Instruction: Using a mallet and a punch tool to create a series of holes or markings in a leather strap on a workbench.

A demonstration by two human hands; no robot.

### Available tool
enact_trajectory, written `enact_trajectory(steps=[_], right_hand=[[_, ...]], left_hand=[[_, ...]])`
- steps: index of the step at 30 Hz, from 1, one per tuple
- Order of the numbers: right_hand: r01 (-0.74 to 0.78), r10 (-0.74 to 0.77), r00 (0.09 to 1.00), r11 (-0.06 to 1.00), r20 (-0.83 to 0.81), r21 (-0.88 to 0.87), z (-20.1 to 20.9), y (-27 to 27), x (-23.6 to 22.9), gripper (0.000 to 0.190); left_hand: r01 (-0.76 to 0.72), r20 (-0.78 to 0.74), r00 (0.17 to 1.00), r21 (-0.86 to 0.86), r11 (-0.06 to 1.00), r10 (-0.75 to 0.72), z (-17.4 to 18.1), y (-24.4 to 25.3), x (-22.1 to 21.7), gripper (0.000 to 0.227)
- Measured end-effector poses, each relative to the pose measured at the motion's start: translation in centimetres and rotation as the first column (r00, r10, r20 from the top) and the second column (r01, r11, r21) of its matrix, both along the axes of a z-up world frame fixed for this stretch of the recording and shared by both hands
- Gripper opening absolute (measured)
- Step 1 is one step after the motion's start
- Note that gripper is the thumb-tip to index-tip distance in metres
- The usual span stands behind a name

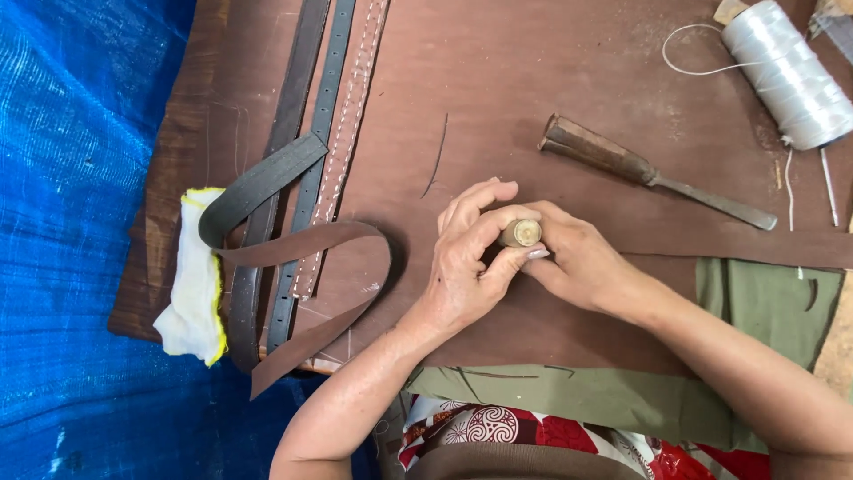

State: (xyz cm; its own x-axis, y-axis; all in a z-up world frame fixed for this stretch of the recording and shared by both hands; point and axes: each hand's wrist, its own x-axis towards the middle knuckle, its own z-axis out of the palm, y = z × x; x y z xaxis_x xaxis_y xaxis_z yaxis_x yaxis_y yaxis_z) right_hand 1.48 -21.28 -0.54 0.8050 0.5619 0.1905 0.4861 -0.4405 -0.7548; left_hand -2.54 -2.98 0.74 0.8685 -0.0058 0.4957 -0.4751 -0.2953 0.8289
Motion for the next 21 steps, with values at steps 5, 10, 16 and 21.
enact_trajectory(steps=[5,10,16,21], right_hand=[[0.015,-0.009,0.999,0.986,-0.039,0.167,-3.2,0.2,0.3,0.018],[0.093,-0.082,0.995,0.968,-0.057,0.231,-4.8,0.3,0.2,0.02],[0.14,-0.121,0.988,0.968,-0.098,0.211,-2.5,1.0,0.3,0.014],[0.228,-0.197,0.956,0.966,-0.219,0.124,-0.2,1.7,0.2,0.011]], left_hand=[[0.018,-0.001,1.0,0.032,0.999,-0.018,0.1,0.6,-0.3,0.033],[0.061,-0.025,0.998,0.078,0.995,-0.059,0.0,2.0,0.0,0.041],[-0.031,-0.274,0.947,0.44,0.897,0.167,-1.4,3.5,0.0,0.013],[0.024,-0.375,0.89,0.608,0.794,0.26,-1.6,3.2,0.2,0.016]])
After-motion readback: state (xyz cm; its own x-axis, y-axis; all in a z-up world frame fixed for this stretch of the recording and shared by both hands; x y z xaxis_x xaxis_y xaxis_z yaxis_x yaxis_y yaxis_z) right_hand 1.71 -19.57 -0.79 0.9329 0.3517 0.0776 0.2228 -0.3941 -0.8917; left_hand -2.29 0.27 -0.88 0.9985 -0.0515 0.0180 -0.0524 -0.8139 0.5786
